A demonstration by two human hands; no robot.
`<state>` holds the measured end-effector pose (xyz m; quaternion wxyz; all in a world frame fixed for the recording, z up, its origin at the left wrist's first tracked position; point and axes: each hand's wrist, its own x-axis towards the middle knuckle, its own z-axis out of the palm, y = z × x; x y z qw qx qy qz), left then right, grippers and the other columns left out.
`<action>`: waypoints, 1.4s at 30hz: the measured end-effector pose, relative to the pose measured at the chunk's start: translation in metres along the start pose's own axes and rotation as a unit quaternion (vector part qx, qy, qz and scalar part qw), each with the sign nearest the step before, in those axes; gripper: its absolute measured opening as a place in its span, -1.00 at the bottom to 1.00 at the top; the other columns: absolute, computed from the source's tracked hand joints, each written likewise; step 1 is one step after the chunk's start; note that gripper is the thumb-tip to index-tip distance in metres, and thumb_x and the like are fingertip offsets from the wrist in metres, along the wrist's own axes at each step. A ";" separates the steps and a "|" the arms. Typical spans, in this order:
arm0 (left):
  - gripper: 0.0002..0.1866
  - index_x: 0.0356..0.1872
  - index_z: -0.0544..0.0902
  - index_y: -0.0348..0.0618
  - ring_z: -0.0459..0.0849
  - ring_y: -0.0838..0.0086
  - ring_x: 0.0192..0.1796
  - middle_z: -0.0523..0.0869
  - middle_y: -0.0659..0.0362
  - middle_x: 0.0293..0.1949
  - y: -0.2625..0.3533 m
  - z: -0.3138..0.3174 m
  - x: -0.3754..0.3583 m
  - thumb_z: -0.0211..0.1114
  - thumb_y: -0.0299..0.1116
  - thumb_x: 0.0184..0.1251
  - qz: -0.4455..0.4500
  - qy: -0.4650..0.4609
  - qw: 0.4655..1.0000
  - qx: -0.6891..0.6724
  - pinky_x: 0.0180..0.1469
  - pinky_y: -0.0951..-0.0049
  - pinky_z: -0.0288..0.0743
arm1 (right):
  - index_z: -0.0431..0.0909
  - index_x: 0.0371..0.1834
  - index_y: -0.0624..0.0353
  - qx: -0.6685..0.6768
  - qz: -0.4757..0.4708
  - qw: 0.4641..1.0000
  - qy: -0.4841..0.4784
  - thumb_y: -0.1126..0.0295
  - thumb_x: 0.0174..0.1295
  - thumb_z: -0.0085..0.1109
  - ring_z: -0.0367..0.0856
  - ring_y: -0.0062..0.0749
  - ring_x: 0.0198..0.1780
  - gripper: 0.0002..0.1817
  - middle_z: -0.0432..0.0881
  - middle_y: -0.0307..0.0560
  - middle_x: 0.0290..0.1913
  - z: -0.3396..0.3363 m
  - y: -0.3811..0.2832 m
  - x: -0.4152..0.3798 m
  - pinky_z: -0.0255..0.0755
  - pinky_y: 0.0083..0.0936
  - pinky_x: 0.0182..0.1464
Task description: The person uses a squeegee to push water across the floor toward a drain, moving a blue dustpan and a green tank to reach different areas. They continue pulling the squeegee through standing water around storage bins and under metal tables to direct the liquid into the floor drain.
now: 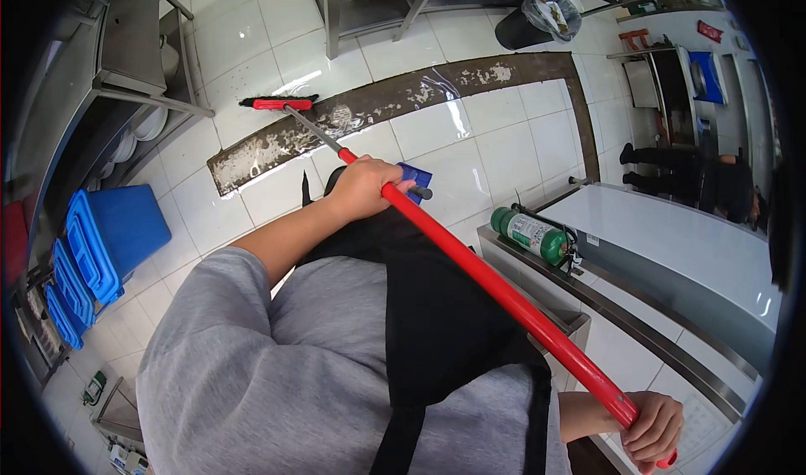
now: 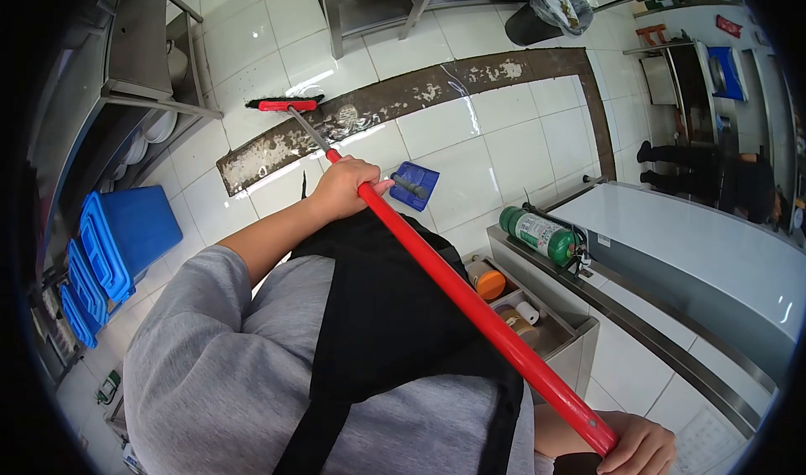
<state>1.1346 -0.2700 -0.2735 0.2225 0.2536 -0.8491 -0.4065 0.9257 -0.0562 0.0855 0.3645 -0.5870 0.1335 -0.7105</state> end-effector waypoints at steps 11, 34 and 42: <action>-0.64 -0.56 0.39 -0.12 0.49 0.16 -0.37 0.50 0.13 -0.53 -0.018 -0.025 -0.072 0.49 -0.32 0.05 -0.106 0.149 0.983 0.036 -0.20 0.24 0.28 | 0.38 -0.75 0.01 -0.008 0.083 0.979 0.189 0.61 -0.04 0.38 0.56 -0.64 -0.58 -0.64 0.53 -0.31 -0.68 -0.010 0.019 -0.026 0.49 -0.64 -0.43; -0.68 -0.66 0.45 -0.17 0.49 0.11 -0.50 0.49 0.06 -0.67 -0.124 -0.120 -0.180 0.44 -0.40 0.12 -0.271 0.309 0.896 0.169 -0.32 0.20 0.34 | 0.45 -0.63 0.10 0.199 0.312 0.928 0.039 0.36 0.20 0.34 0.58 -0.30 -0.40 -0.70 0.56 -0.14 -0.54 -0.028 0.199 0.019 0.24 0.00 0.34; -0.66 -0.19 0.61 -0.16 0.56 0.00 0.01 0.63 -0.08 -0.14 -0.285 -0.167 -0.280 0.39 -0.11 0.21 -0.505 0.224 0.777 0.301 0.03 0.15 0.44 | 0.49 -0.37 0.25 0.066 0.398 0.885 -0.231 0.66 0.15 0.23 0.55 -0.09 0.16 -0.88 0.63 -0.01 -0.15 0.060 0.414 -0.034 0.35 -0.24 0.27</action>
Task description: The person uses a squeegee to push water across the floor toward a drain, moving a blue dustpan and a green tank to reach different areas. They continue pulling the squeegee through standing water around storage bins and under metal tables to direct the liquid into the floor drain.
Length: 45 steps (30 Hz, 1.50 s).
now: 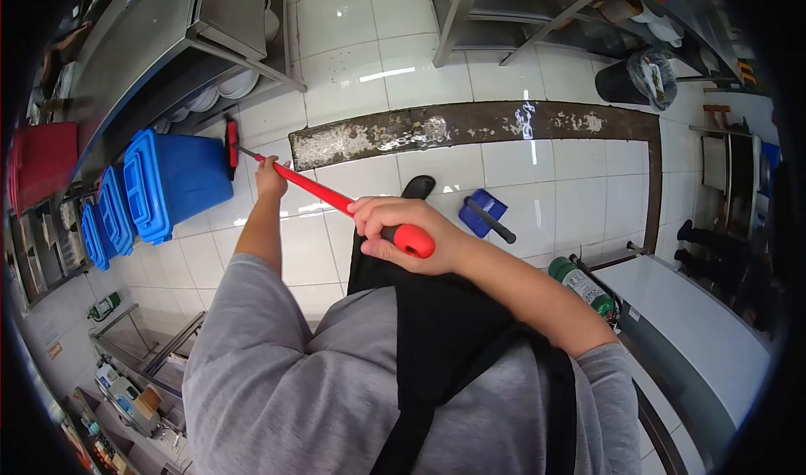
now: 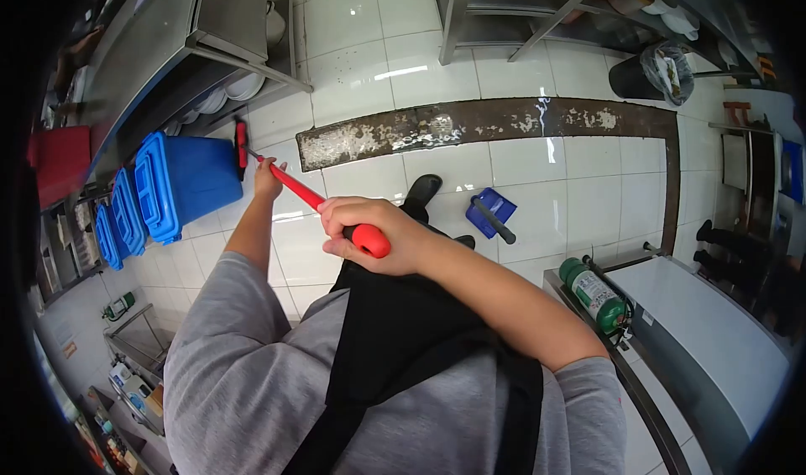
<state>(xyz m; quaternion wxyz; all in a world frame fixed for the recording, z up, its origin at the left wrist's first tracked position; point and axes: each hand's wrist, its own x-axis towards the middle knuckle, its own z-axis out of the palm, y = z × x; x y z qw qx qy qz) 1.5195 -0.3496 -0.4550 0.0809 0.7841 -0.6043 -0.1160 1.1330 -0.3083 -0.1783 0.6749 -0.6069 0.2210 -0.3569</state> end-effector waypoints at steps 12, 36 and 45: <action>-0.61 -0.63 0.45 -0.19 0.55 0.09 -0.49 0.51 0.00 -0.63 0.250 -0.084 -0.032 0.42 -0.20 0.18 0.422 -0.368 0.807 -0.187 -0.42 0.22 0.37 | 0.66 -0.58 -0.03 -0.060 -0.101 0.979 0.166 0.15 0.08 0.47 0.68 -0.41 -0.39 -0.76 0.66 -0.27 -0.50 -0.091 -0.246 -0.176 0.52 -0.15 0.12; -0.65 -0.66 0.42 -0.02 0.52 0.12 -0.59 0.44 0.14 -0.73 0.405 -0.055 0.002 0.39 -0.17 0.12 0.521 -0.263 0.724 -0.368 -0.48 0.17 0.37 | 0.31 -0.66 0.04 -0.079 -0.317 0.936 0.129 0.38 0.33 0.12 0.29 -0.58 -0.77 -0.64 0.37 -0.30 -0.75 -0.068 -0.244 -0.039 0.23 -0.53 -0.66; -0.72 -0.39 0.53 -0.13 0.55 0.07 -0.13 0.59 0.06 -0.29 0.396 -0.014 0.194 0.49 -0.31 0.04 0.403 -0.006 0.860 -0.315 -0.03 0.18 0.45 | 0.48 -0.41 0.33 -0.318 -0.107 0.896 0.290 0.72 0.10 0.19 0.64 -0.08 -0.05 -0.90 0.60 -0.03 -0.34 -0.147 -0.028 0.051 0.46 -0.36 0.07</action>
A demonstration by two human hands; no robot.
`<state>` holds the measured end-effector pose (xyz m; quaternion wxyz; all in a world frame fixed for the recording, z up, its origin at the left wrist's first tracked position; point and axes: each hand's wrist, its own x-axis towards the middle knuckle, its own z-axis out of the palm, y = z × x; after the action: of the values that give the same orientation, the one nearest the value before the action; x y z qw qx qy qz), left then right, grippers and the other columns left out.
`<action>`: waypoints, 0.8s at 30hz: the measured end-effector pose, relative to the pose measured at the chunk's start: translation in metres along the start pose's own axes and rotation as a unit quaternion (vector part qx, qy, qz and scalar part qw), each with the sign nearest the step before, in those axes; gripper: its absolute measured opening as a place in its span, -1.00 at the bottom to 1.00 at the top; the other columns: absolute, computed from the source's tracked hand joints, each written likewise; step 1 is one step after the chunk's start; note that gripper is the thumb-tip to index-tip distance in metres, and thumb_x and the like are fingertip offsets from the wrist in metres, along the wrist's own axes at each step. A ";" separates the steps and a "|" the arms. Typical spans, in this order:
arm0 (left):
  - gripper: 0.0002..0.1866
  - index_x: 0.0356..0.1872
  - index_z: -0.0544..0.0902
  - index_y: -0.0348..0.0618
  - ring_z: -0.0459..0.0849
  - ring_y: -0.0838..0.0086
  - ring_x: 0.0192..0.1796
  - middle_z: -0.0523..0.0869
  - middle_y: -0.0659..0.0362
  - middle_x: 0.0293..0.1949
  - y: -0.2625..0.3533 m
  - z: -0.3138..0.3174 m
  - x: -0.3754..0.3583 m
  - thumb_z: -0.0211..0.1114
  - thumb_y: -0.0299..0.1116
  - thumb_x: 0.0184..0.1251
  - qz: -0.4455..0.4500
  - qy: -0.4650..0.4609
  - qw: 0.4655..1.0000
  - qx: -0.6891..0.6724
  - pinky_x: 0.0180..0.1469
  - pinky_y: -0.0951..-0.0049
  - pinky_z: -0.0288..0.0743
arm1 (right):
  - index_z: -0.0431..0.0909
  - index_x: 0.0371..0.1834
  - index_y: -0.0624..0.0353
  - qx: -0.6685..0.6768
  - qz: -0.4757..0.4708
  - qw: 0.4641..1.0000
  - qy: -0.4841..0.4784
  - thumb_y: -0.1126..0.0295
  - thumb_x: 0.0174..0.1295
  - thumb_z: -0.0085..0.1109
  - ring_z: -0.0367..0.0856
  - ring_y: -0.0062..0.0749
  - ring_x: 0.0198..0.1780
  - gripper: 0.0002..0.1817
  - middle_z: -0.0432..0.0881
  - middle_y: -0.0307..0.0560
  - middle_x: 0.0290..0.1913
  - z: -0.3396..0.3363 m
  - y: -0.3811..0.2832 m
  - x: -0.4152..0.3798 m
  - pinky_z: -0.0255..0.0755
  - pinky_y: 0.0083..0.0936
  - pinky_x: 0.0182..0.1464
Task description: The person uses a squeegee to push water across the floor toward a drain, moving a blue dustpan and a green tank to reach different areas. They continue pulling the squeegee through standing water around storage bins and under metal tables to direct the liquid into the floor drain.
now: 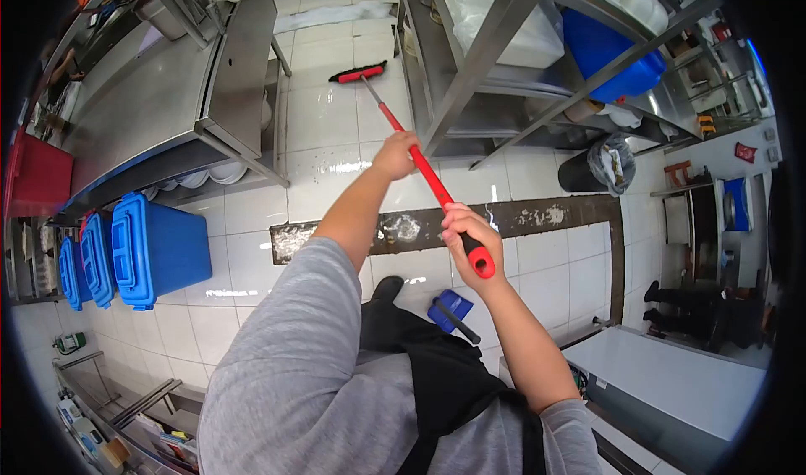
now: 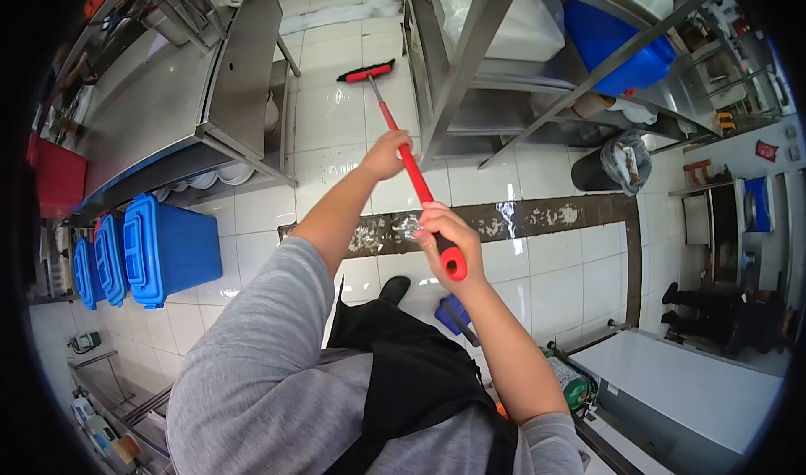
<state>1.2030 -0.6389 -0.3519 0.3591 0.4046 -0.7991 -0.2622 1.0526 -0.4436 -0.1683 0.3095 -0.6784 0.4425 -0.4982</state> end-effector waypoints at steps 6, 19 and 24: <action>-0.70 -0.61 0.51 -0.07 0.59 0.16 -0.34 0.57 0.16 -0.53 0.156 -0.032 -0.004 0.43 -0.18 0.09 0.167 0.023 0.981 -0.094 -0.31 0.19 0.43 | 0.45 -0.56 0.16 -0.123 -0.128 0.984 -0.010 0.48 0.11 0.28 0.59 -0.32 -0.46 -0.81 0.56 -0.15 -0.58 -0.085 -0.161 -0.006 0.50 -0.32 -0.26; -0.78 -0.49 0.65 -0.08 0.59 0.05 -0.21 0.61 0.00 -0.35 0.000 0.024 -0.005 0.43 -0.17 0.05 -0.063 -0.034 0.988 0.135 -0.08 0.17 0.49 | 0.40 -0.43 0.24 0.003 0.004 0.997 0.080 0.48 0.22 0.20 0.62 -0.10 -0.07 -0.83 0.58 -0.09 -0.31 -0.004 -0.025 -0.033 0.44 -0.26 0.06; -0.59 -0.65 0.45 -0.13 0.55 0.12 -0.28 0.56 0.08 -0.47 0.056 -0.026 -0.015 0.42 -0.11 0.12 0.094 0.003 0.995 0.043 -0.20 0.12 0.44 | 0.49 -0.38 0.24 -0.100 -0.046 0.994 0.001 0.58 0.19 0.07 0.68 -0.12 -0.10 -0.97 0.64 -0.04 -0.35 -0.033 -0.103 -0.037 0.38 -0.11 0.23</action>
<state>1.2045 -0.6000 -0.3019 0.3669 0.3438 -0.8428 -0.1918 1.0470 -0.3668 -0.0841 0.2163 -0.7250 0.4585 -0.4663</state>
